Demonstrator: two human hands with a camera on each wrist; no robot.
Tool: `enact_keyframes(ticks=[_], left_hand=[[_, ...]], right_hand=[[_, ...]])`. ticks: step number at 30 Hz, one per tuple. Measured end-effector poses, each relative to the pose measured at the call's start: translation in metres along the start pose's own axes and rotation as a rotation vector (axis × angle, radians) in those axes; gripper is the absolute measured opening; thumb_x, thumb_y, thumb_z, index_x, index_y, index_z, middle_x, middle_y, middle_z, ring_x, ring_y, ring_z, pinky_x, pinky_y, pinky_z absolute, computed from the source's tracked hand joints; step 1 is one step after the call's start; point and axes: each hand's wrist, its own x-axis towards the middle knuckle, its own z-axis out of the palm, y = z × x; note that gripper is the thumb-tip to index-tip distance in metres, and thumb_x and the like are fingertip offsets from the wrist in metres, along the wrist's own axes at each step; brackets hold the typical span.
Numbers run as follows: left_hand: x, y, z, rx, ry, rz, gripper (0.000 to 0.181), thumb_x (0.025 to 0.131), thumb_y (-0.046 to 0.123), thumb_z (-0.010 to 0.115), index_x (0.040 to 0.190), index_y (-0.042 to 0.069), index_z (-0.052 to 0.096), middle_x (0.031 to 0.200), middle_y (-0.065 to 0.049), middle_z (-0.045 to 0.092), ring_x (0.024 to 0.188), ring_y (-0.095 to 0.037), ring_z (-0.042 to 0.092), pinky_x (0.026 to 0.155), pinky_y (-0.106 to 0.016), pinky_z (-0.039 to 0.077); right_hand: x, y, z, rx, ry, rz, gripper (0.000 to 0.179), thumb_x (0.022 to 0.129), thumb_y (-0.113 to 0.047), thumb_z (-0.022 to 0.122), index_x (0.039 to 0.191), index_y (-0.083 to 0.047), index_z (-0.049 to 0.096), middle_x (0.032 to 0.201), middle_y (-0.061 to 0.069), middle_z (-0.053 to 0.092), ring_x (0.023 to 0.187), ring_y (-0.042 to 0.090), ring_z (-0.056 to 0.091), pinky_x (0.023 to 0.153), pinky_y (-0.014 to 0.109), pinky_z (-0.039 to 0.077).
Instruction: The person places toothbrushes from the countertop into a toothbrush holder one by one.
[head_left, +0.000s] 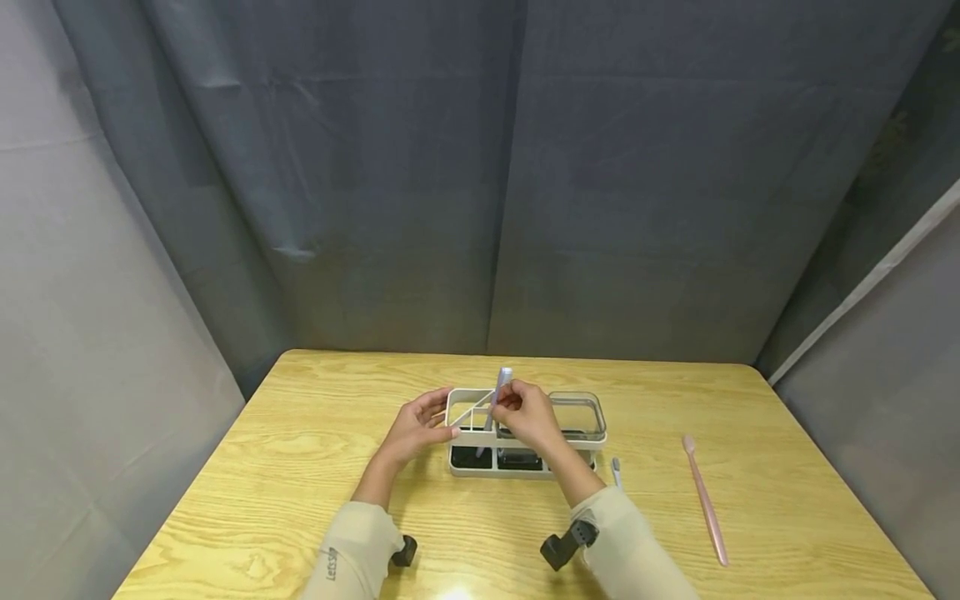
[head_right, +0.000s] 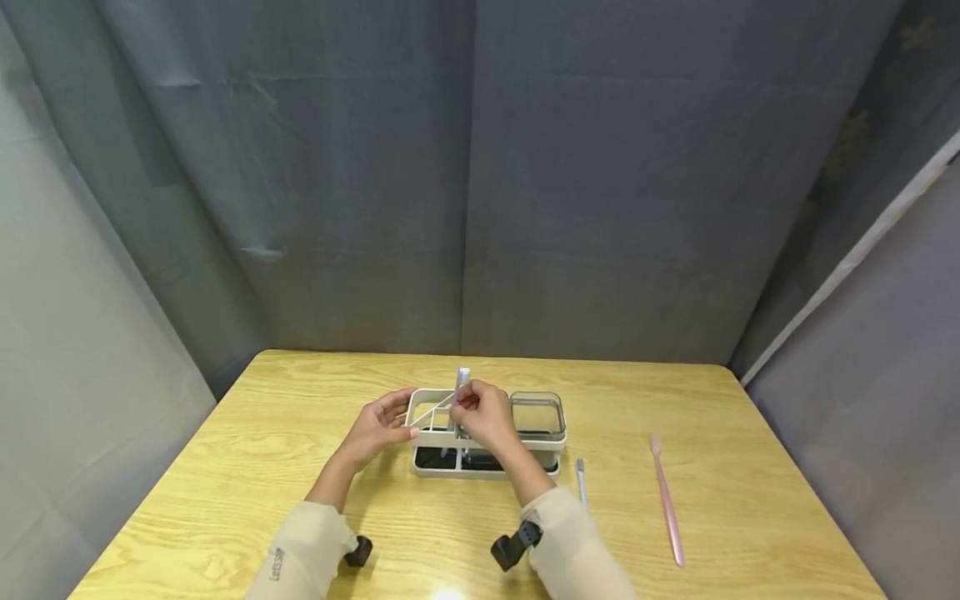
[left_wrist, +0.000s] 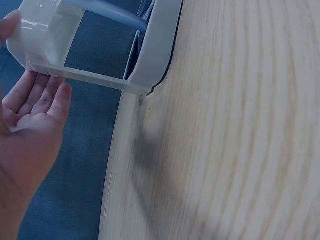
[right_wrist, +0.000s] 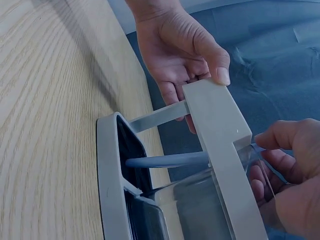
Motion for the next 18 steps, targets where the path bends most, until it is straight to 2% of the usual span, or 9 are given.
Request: enact_keyframes(ticks=[5,8,13,18], left_hand=[[0.001,0.000,-0.001,-0.010,0.009,0.002,0.068,0.075,-0.010,0.068,0.134,-0.015,0.034,0.132,-0.034,0.039,0.125,-0.049,0.031,0.106,-0.048,0.026],[0.002,-0.001,0.001,-0.017,0.015,-0.008,0.068,0.075,-0.010,0.068,0.134,-0.014,0.035,0.132,-0.033,0.040,0.125,-0.046,0.033,0.106,-0.048,0.026],[0.001,-0.001,0.003,-0.009,0.025,-0.020,0.069,0.074,-0.009,0.069,0.134,-0.014,0.035,0.132,-0.033,0.040,0.125,-0.044,0.034,0.106,-0.052,0.024],[0.004,0.000,0.002,-0.002,0.015,-0.014,0.069,0.074,-0.009,0.068,0.134,-0.015,0.034,0.133,-0.034,0.038,0.125,-0.044,0.034,0.105,-0.051,0.025]], right_hand=[[0.002,0.000,-0.002,0.020,-0.015,-0.007,0.011,0.076,0.003,0.068,0.082,0.001,0.059,0.074,0.006,0.059,0.067,0.017,0.055,0.057,0.025,0.048],[-0.001,-0.001,-0.008,0.089,-0.050,0.047,0.021,0.079,-0.001,0.068,0.098,0.003,0.059,0.086,0.010,0.061,0.075,0.020,0.057,0.063,0.028,0.050],[-0.013,-0.010,-0.027,0.234,-0.139,0.116,0.052,0.085,-0.007,0.065,0.131,0.004,0.043,0.118,0.024,0.054,0.102,0.033,0.056,0.081,0.039,0.051],[-0.017,-0.008,-0.047,0.208,-0.239,0.060,0.058,0.086,-0.017,0.068,0.136,-0.002,0.043,0.128,0.019,0.049,0.116,0.037,0.047,0.090,0.043,0.047]])
